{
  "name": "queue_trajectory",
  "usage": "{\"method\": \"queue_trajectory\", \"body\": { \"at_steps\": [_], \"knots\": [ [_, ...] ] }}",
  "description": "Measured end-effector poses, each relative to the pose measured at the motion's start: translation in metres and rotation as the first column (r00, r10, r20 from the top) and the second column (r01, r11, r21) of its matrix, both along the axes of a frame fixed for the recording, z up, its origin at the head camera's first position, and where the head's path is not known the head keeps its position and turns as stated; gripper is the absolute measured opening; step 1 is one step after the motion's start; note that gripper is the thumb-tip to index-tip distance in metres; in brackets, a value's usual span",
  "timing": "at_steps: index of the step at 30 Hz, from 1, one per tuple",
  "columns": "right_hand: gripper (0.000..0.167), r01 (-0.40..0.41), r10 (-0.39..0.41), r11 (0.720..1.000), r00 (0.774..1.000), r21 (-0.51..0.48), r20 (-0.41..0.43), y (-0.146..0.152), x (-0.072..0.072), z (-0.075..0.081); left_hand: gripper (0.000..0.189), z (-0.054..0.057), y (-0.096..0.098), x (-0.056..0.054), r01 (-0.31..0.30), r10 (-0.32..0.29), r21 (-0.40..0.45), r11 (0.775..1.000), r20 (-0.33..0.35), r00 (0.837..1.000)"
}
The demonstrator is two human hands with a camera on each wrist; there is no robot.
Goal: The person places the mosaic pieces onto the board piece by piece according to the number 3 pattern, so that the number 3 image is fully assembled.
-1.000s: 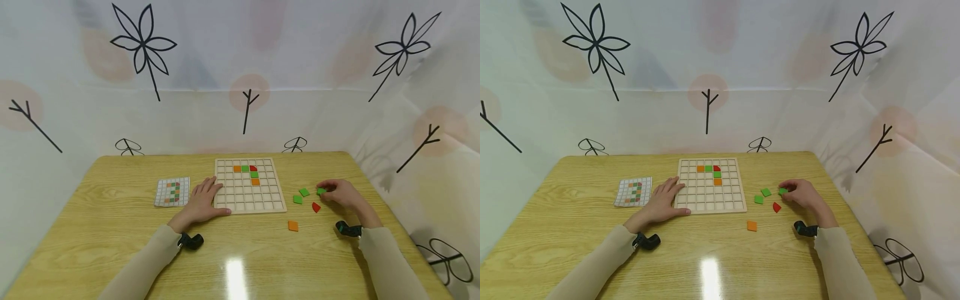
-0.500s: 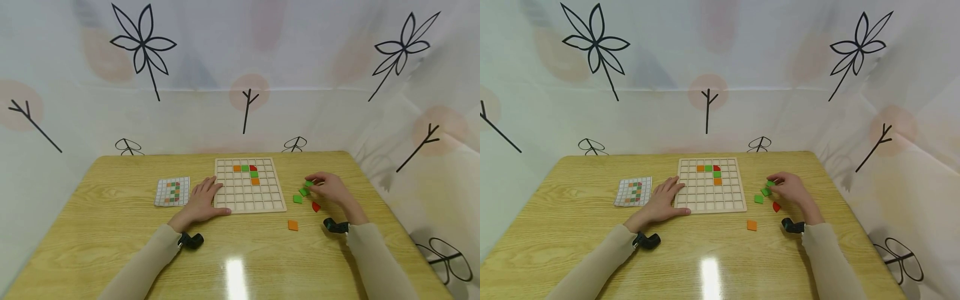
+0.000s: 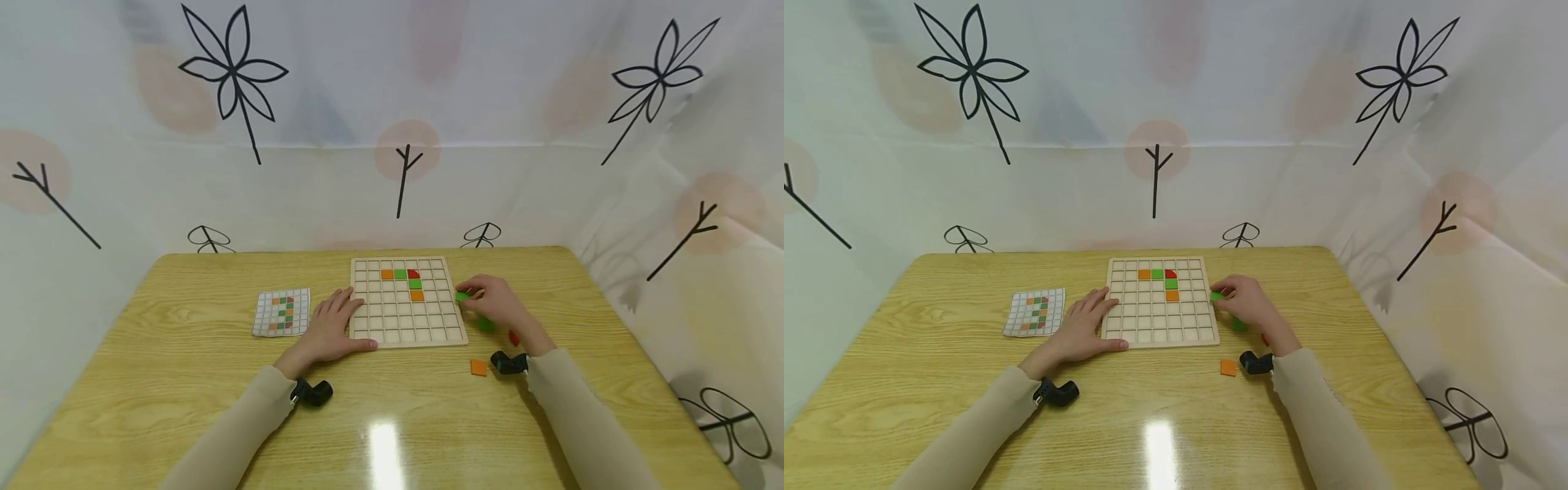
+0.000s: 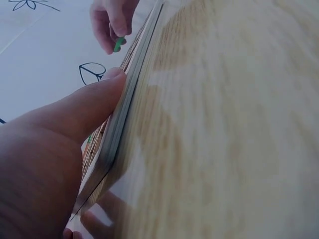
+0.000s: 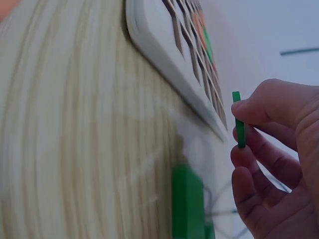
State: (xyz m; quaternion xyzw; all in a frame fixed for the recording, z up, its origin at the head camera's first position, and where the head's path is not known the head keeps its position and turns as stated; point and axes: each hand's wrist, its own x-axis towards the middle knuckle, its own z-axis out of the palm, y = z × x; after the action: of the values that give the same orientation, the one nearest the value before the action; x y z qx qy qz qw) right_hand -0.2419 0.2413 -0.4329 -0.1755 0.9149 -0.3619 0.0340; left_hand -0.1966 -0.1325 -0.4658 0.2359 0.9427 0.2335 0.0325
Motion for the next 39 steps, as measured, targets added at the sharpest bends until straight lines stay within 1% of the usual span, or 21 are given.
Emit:
{"method": "queue_trajectory", "body": {
  "at_steps": [6, 11, 16, 22, 26, 32, 39],
  "knots": [
    [0.028, -0.040, 0.040, 0.999, 0.999, -0.007, -0.007, -0.027, -0.005, -0.005, 0.092, -0.001, 0.000, -0.001, 0.003, -0.003, -0.007, 1.000, -0.003, 1.000],
    [0.026, -0.054, 0.054, 0.997, 0.999, -0.047, 0.006, -0.047, -0.005, -0.005, 0.092, -0.001, 0.000, 0.000, 0.005, -0.005, -0.001, 1.000, 0.001, 1.000],
    [0.025, -0.087, 0.088, 0.993, 0.996, -0.076, 0.010, -0.064, -0.007, -0.005, 0.092, -0.001, -0.001, 0.000, 0.004, -0.004, -0.004, 1.000, -0.001, 1.000],
    [0.023, -0.112, 0.111, 0.992, 0.994, -0.054, -0.012, -0.081, -0.012, -0.006, 0.093, -0.001, -0.001, 0.001, 0.001, -0.001, -0.007, 1.000, 0.007, 1.000],
    [0.021, -0.109, 0.108, 0.994, 0.994, -0.030, -0.010, -0.092, -0.014, -0.006, 0.093, 0.002, -0.001, 0.002, -0.001, 0.001, -0.007, 1.000, 0.015, 1.000],
    [0.019, -0.083, 0.085, 0.995, 0.996, -0.062, 0.041, -0.103, -0.016, -0.012, 0.093, 0.003, 0.001, 0.002, -0.002, 0.003, -0.016, 1.000, 0.027, 1.000],
    [0.017, -0.058, 0.061, 0.996, 0.997, -0.074, 0.037, -0.105, -0.018, -0.016, 0.094, 0.003, 0.001, 0.002, -0.003, 0.004, -0.025, 1.000, 0.024, 1.000]
  ]
}}
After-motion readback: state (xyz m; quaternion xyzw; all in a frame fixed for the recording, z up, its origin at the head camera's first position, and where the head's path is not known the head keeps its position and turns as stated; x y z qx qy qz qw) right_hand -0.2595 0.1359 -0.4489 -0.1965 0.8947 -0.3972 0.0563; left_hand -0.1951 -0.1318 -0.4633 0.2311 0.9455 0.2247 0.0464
